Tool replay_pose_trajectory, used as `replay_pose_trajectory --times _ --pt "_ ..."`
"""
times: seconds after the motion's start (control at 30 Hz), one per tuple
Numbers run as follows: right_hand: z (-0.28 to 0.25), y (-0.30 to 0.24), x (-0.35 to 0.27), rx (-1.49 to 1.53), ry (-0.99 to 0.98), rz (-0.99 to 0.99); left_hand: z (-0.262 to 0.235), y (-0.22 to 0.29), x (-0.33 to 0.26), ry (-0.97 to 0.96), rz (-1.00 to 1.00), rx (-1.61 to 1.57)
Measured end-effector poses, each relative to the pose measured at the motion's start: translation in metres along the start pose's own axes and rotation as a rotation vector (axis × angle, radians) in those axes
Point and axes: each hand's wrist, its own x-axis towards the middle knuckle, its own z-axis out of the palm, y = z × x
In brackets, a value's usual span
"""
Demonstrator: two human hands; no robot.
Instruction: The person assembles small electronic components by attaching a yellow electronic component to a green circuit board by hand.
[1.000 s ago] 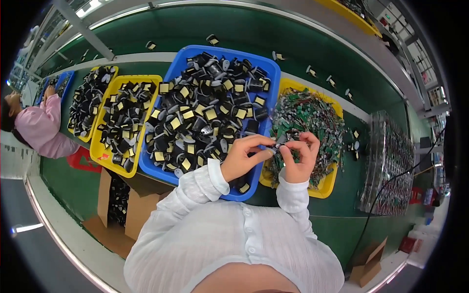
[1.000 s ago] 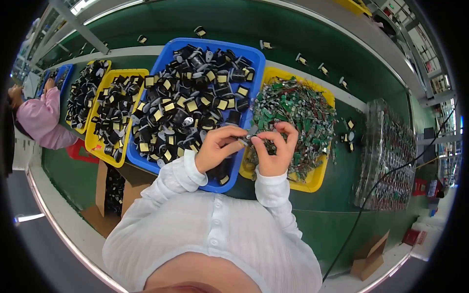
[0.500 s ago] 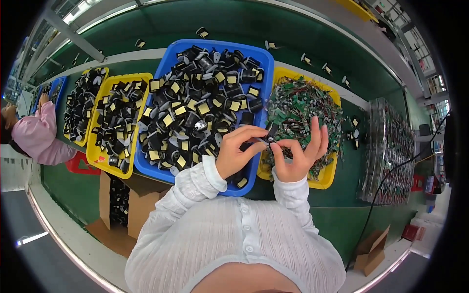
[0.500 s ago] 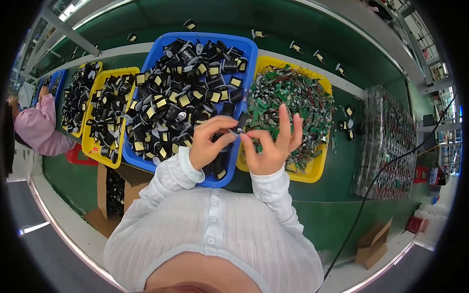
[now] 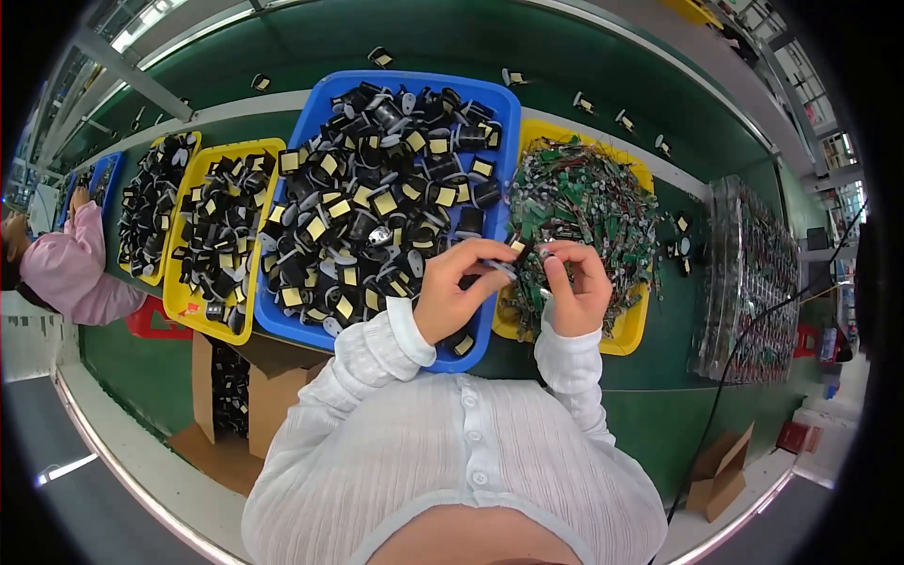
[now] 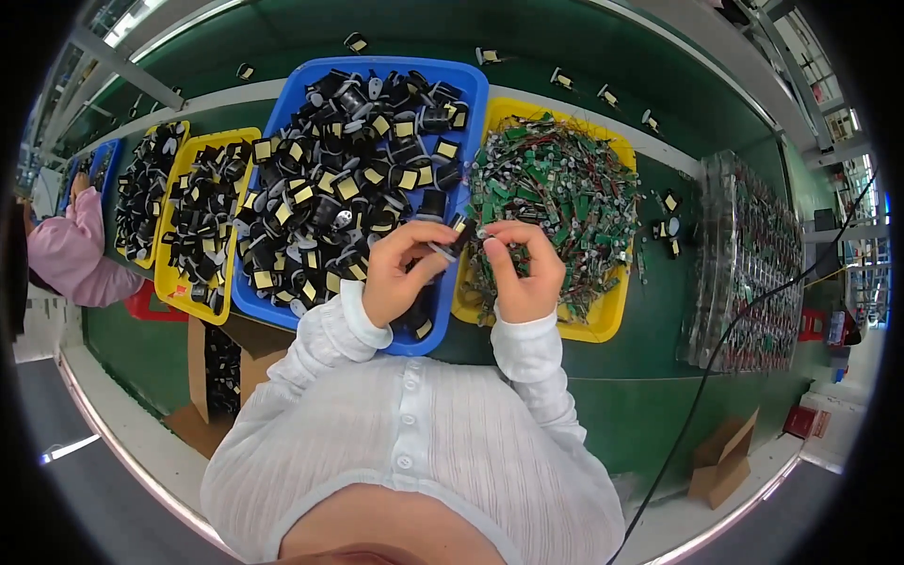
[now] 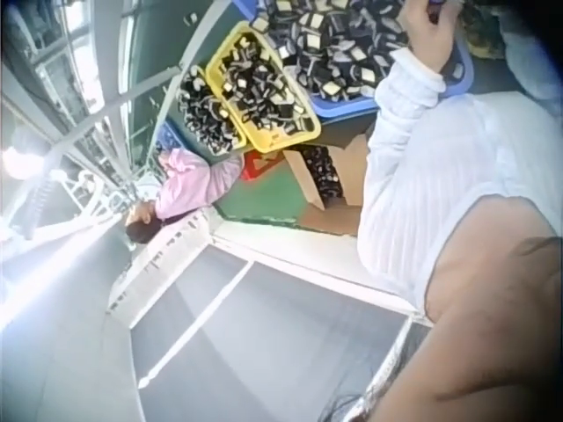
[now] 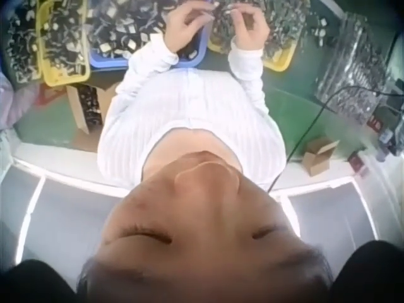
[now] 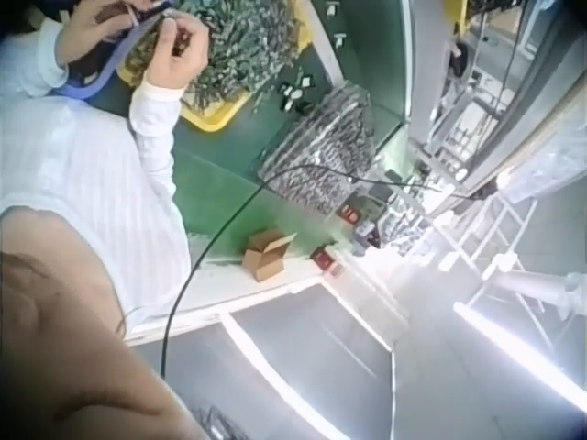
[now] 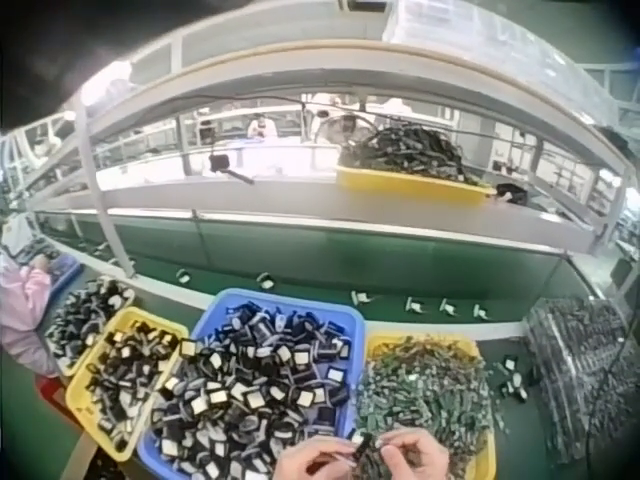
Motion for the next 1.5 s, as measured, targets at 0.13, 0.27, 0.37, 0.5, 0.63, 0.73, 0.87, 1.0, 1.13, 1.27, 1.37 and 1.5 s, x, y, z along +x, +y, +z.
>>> replay_pose_trajectory --times 0.13,0.27,0.37,0.5,0.63,0.73,0.87,1.0,1.13,1.27,1.37,1.5 --pt "0.004 0.000 -0.007 0.480 -0.269 0.253 0.005 0.000 -0.002 -0.036 -0.100 -0.255" --pt "0.007 -0.004 -0.006 0.473 -0.268 0.285 0.005 0.003 0.000 -0.072 -0.056 -0.189" --pt "0.008 -0.007 -0.006 0.400 -0.249 0.292 0.000 -0.004 0.001 -0.095 0.015 -0.138" --pt "0.009 -0.007 -0.010 0.216 -0.191 0.255 0.001 -0.005 0.000 -0.084 -0.056 -0.197" --pt "0.009 -0.011 -0.011 0.021 -0.163 0.164 0.002 -0.006 -0.002 -0.014 -0.084 -0.275" --pt "0.011 -0.015 -0.010 -0.075 -0.113 0.111 0.003 -0.009 -0.002 -0.004 -0.038 -0.257" --pt "0.013 -0.021 -0.010 -0.263 -0.052 -0.035 0.004 -0.005 0.000 0.020 0.037 -0.196" --pt "0.014 -0.023 -0.010 -0.371 -0.026 -0.149 0.001 -0.010 0.003 0.030 0.157 -0.051" --pt "0.015 -0.023 -0.010 -0.387 -0.014 -0.186 0.002 -0.009 0.002 0.056 0.148 -0.018" --pt "0.017 -0.021 -0.011 -0.386 0.004 -0.186 0.004 -0.005 0.002 0.066 0.100 -0.037" --pt "0.019 -0.021 -0.012 -0.391 0.000 -0.186 0.004 -0.005 0.002 0.058 0.102 -0.097" --pt "0.025 -0.022 -0.014 -0.374 -0.032 -0.214 0.004 -0.007 0.002 0.044 0.096 -0.189"
